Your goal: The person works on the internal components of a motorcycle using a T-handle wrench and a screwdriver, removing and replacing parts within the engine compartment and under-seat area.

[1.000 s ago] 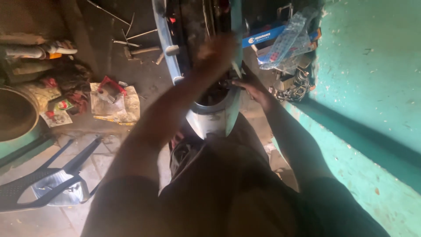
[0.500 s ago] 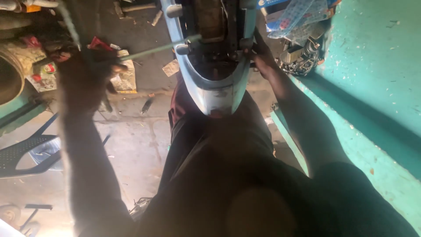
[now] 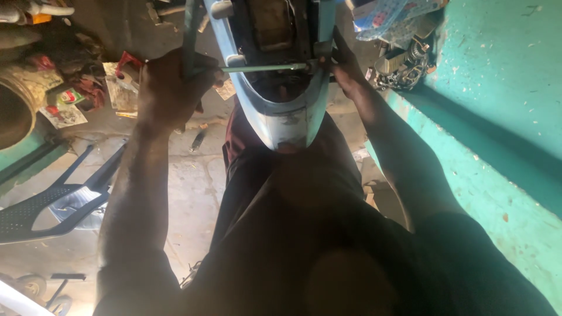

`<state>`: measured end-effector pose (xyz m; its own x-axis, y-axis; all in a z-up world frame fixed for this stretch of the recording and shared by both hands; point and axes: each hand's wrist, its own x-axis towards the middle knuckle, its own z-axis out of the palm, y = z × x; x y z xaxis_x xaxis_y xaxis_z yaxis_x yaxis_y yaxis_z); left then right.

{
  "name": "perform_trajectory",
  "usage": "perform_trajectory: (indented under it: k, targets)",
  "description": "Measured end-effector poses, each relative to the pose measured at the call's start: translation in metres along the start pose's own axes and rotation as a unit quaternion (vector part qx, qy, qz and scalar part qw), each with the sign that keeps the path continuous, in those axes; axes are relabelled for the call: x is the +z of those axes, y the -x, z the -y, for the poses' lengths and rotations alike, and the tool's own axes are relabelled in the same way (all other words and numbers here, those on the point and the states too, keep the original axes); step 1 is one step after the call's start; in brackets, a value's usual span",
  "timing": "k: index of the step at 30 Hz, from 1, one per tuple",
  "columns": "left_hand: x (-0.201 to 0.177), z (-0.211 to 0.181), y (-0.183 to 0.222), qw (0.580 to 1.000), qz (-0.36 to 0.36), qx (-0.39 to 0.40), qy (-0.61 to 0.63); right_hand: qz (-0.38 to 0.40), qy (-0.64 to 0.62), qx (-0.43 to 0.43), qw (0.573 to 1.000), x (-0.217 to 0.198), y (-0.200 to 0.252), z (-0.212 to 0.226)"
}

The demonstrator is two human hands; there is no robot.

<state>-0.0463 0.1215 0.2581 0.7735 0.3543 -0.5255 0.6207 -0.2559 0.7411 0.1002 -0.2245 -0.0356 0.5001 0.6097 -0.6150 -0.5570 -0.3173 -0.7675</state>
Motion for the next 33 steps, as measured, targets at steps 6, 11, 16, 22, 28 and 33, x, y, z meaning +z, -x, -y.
perform_trajectory:
  k: [6, 11, 16, 22, 28, 33]
  targets:
    - [0.005, -0.013, -0.014, 0.995, 0.019, 0.033, -0.090, 0.011, -0.005, -0.023, 1.000, -0.003, -0.002, -0.001]
    - [-0.001, -0.022, -0.039, 0.996, 0.059, 0.006, -0.068, -0.020, -0.006, 0.086, 0.996, 0.009, 0.009, 0.025]
    - [0.002, -0.032, -0.041, 0.998, 0.059, 0.008, -0.037, -0.012, 0.006, 0.029, 0.999, 0.005, 0.000, 0.009]
    - [0.007, -0.042, -0.064, 0.995, 0.100, -0.023, -0.013, -0.004, 0.007, -0.012, 1.000, -0.001, -0.006, -0.012]
    - [0.064, -0.084, -0.039, 0.992, 0.089, -0.016, 0.088, -0.028, 0.007, 0.075, 0.997, 0.006, 0.000, 0.016]
    - [0.071, -0.099, -0.029, 0.875, 0.130, 0.291, -0.366, 0.002, -0.011, 0.022, 1.000, 0.008, 0.002, 0.019]
